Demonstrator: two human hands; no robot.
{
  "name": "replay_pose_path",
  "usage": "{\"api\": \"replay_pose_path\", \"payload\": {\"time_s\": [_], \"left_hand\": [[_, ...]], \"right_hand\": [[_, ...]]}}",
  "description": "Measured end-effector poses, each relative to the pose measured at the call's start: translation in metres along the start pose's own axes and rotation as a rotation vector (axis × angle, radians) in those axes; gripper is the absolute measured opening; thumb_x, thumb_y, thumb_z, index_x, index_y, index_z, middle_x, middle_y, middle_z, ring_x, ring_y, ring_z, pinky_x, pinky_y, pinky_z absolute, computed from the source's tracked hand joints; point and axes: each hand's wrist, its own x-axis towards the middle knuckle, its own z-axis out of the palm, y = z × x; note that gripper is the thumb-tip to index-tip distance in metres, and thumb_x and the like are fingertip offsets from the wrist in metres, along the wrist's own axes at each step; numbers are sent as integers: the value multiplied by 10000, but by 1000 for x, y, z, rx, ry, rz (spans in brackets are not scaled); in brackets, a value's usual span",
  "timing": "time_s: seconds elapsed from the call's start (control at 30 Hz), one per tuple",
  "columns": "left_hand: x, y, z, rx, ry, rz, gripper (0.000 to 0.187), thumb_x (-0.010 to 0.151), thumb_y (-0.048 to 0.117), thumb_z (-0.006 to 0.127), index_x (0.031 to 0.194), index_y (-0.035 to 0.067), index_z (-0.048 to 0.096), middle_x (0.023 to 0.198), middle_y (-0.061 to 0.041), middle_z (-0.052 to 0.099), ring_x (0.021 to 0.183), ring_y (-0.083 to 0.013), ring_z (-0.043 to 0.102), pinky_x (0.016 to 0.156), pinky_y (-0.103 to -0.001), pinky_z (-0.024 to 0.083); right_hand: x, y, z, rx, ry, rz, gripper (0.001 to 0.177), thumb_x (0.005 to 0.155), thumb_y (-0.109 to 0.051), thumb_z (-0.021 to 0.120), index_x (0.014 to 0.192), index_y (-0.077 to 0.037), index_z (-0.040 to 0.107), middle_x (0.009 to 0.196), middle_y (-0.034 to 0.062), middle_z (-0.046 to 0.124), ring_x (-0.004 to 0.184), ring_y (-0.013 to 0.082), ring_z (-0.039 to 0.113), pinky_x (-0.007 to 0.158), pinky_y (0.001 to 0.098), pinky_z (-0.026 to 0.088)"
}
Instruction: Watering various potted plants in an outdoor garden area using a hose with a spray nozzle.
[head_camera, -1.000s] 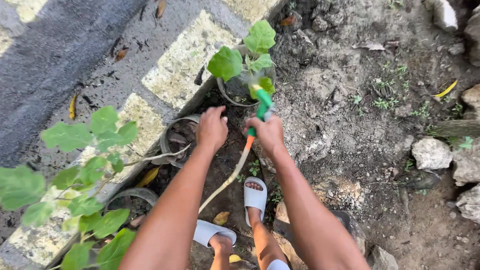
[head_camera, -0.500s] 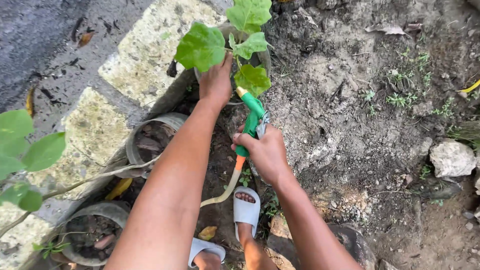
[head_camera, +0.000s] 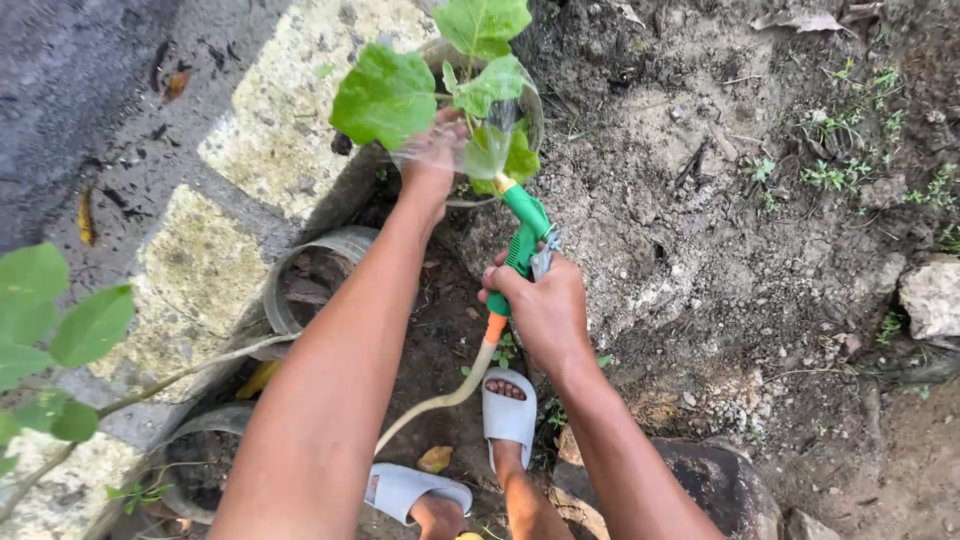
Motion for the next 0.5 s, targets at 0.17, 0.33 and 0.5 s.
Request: {"api": "replay_pose_path", "payload": {"time_s": [0.17,0.33,0.5], "left_hand": [[-54,57,1,-308,35,-269,510,1060,389,472,1457,69,480,1239,-157,590,1017,-256,517,786,-419,494],[-84,75,-18,-250,-46,-365,616,1092,468,347,1583,99,300,1566,-243,440,1469,-449,392,1158,-677,310],[-87,78,-43,-41,301,-133,444,988,274,626,1386,94,542,1274,-153,678,1175,-316,688,848,-468,538]], "right_hand": [[8,2,3,-3,25,-4,161,740,-18,742,893,11,705,691,172,729,622,223,747,610,324,611],[-5,-17,12,-2,17,30,214,739,-36,758,933,38,709,725,196,743,649,238,762,635,334,620],[3,-38,38,-364,-8,0,107,732,-225,746,790,-144,787,647,86,737,669,224,725,708,339,542]]}}
